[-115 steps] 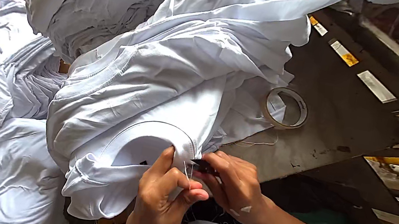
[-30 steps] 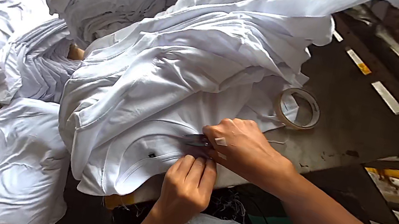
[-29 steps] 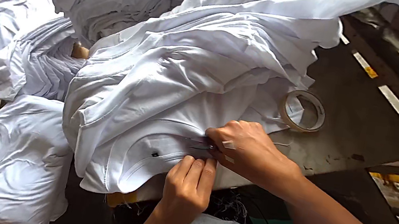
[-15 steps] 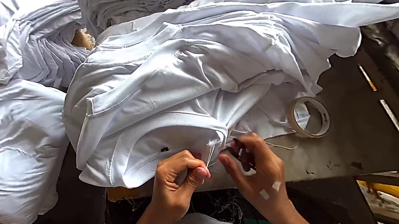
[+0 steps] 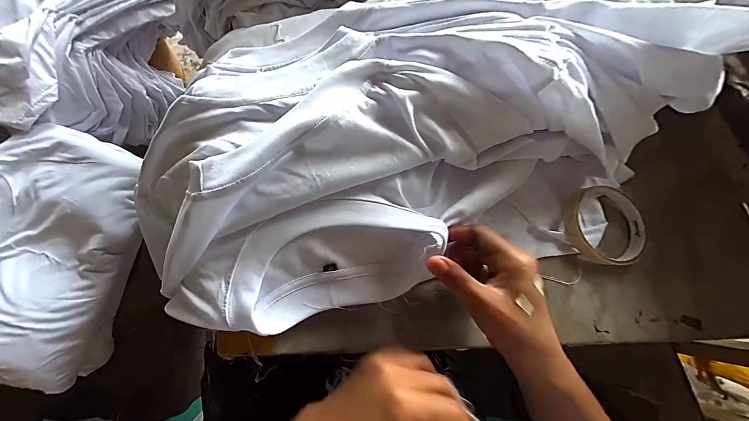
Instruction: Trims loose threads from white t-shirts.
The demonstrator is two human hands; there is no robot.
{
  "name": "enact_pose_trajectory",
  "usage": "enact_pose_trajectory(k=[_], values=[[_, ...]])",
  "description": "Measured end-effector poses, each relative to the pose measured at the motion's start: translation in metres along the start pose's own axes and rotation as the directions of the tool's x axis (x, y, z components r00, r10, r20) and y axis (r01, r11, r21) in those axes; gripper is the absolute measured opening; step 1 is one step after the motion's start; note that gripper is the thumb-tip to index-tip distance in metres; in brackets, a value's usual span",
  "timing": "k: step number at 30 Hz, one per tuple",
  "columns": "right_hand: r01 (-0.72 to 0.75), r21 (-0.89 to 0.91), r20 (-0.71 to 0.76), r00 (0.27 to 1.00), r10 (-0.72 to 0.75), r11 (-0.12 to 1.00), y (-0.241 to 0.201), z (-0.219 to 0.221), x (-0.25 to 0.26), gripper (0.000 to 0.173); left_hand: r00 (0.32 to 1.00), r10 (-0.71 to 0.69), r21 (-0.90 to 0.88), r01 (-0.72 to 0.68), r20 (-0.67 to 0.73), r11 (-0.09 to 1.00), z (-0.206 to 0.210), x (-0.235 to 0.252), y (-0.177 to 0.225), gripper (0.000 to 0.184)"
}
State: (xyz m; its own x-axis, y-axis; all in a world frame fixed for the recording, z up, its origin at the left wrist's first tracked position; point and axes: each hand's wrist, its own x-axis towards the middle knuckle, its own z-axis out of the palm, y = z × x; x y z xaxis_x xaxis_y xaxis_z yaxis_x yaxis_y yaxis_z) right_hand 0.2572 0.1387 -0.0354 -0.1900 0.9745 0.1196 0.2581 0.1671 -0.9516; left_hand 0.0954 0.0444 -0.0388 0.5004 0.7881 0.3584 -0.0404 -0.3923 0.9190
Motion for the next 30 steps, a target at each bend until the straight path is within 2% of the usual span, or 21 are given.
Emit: enact_pose_trajectory(k=[1, 2, 3, 4, 5, 6, 7, 8, 10, 12, 14, 15, 16, 18, 19, 21, 23, 24, 26, 28, 30], values=[[-0.057, 0.112, 0.055, 0.997, 0.051, 0.992, -0.006, 0.005, 0.005, 0.008, 0.995, -0.047, -0.043, 0.051, 0.084, 0.998, 0.008, 0.001, 0.003, 0.047], [-0.017, 0.167, 0.080, 0.997, 0.004, 0.986, -0.013, 0.008, 0.007, 0.014, 0.991, -0.094, -0.130, 0.106, 0.095, 0.986, 0.013, 0.001, 0.004, 0.056], [0.095, 0.184, 0.072, 0.991, -0.110, 0.978, -0.024, 0.006, 0.011, 0.015, 0.991, -0.132, -0.253, 0.128, 0.001, 0.959, 0.012, -0.003, 0.003, 0.073], [0.223, 0.168, 0.036, 0.972, -0.232, 0.960, -0.037, -0.003, 0.016, 0.013, 0.963, -0.194, -0.387, 0.111, -0.185, 0.916, 0.006, -0.010, 0.003, 0.087], [0.325, 0.170, -0.023, 0.945, -0.326, 0.930, -0.050, -0.013, 0.026, 0.013, 0.861, -0.277, -0.495, 0.034, -0.427, 0.868, -0.008, -0.017, 0.002, 0.083], [0.398, 0.186, -0.095, 0.917, -0.386, 0.898, -0.064, -0.018, 0.038, 0.016, 0.639, -0.359, -0.527, -0.087, -0.681, 0.845, -0.032, -0.020, 0.004, 0.073], [0.444, 0.190, -0.147, 0.895, -0.422, 0.875, -0.075, -0.020, 0.051, 0.019, 0.430, -0.371, -0.483, -0.184, -0.823, 0.856, -0.065, -0.023, 0.006, 0.068], [0.478, 0.178, -0.174, 0.876, -0.450, 0.860, -0.084, -0.018, 0.065, 0.021, 0.316, -0.338, -0.412, -0.206, -0.886, 0.887, -0.099, -0.026, 0.007, 0.073], [0.545, 0.067, -0.225, 0.825, -0.519, 0.836, -0.092, -0.007, 0.099, 0.020, 0.280, -0.274, -0.303, -0.065, -0.920, 0.951, -0.143, -0.025, 0.006, 0.083], [0.515, -0.290, -0.182, 0.798, -0.574, 0.807, -0.081, 0.003, 0.139, 0.012, 0.320, -0.170, -0.112, 0.191, -0.932, 0.975, -0.167, -0.014, -0.008, 0.071], [0.312, -0.631, -0.019, 0.909, -0.416, 0.711, -0.060, 0.013, 0.171, 0.029, 0.466, -0.090, 0.195, 0.528, -0.880, 0.827, -0.194, -0.010, -0.037, 0.072], [0.225, -0.708, 0.047, 0.961, -0.274, 0.669, -0.047, 0.018, 0.184, 0.034, 0.513, -0.134, 0.285, 0.654, -0.848, 0.701, -0.206, -0.008, -0.047, 0.076], [0.186, -0.744, 0.082, 0.978, -0.189, 0.641, -0.038, 0.021, 0.191, 0.036, 0.525, -0.194, 0.313, 0.722, -0.829, 0.617, -0.214, -0.004, -0.050, 0.077], [0.210, -0.712, 0.108, 0.976, -0.191, 0.670, -0.036, 0.020, 0.191, 0.036, 0.526, -0.162, 0.381, 0.765, -0.835, 0.519, -0.207, 0.004, -0.040, 0.069], [0.251, -0.647, 0.090, 0.963, -0.254, 0.720, -0.032, 0.016, 0.185, 0.034, 0.569, -0.065, 0.466, 0.729, -0.820, 0.501, -0.192, 0.007, -0.030, 0.058], [0.378, -0.469, -0.039, 0.894, -0.446, 0.798, -0.025, 0.003, 0.170, 0.026, 0.743, 0.108, 0.660, 0.505, -0.660, 0.556, -0.141, 0.015, -0.016, 0.032], [0.456, -0.322, -0.171, 0.834, -0.525, 0.830, -0.025, -0.011, 0.141, 0.022, 0.920, 0.050, 0.709, 0.264, -0.388, 0.654, -0.076, 0.025, -0.020, 0.028], [0.469, -0.288, -0.213, 0.819, -0.533, 0.835, -0.027, -0.018, 0.123, 0.022, 0.969, 0.008, 0.713, 0.175, -0.246, 0.679, -0.047, 0.031, -0.027, 0.024], [0.409, -0.277, -0.250, 0.843, -0.477, 0.869, -0.030, -0.030, 0.080, 0.020, 0.993, 0.040, 0.681, 0.048, -0.113, 0.731, -0.011, 0.043, -0.038, 0.014], [0.322, -0.268, -0.286, 0.873, -0.394, 0.908, -0.024, -0.039, 0.047, 0.023, 0.966, 0.179, 0.651, -0.014, -0.187, 0.759, -0.008, 0.053, -0.034, 0.014], [0.216, -0.239, -0.314, 0.905, -0.286, 0.946, -0.011, -0.042, 0.023, 0.030, 0.924, 0.242, 0.629, -0.003, -0.294, 0.777, -0.023, 0.063, -0.024, 0.021]])
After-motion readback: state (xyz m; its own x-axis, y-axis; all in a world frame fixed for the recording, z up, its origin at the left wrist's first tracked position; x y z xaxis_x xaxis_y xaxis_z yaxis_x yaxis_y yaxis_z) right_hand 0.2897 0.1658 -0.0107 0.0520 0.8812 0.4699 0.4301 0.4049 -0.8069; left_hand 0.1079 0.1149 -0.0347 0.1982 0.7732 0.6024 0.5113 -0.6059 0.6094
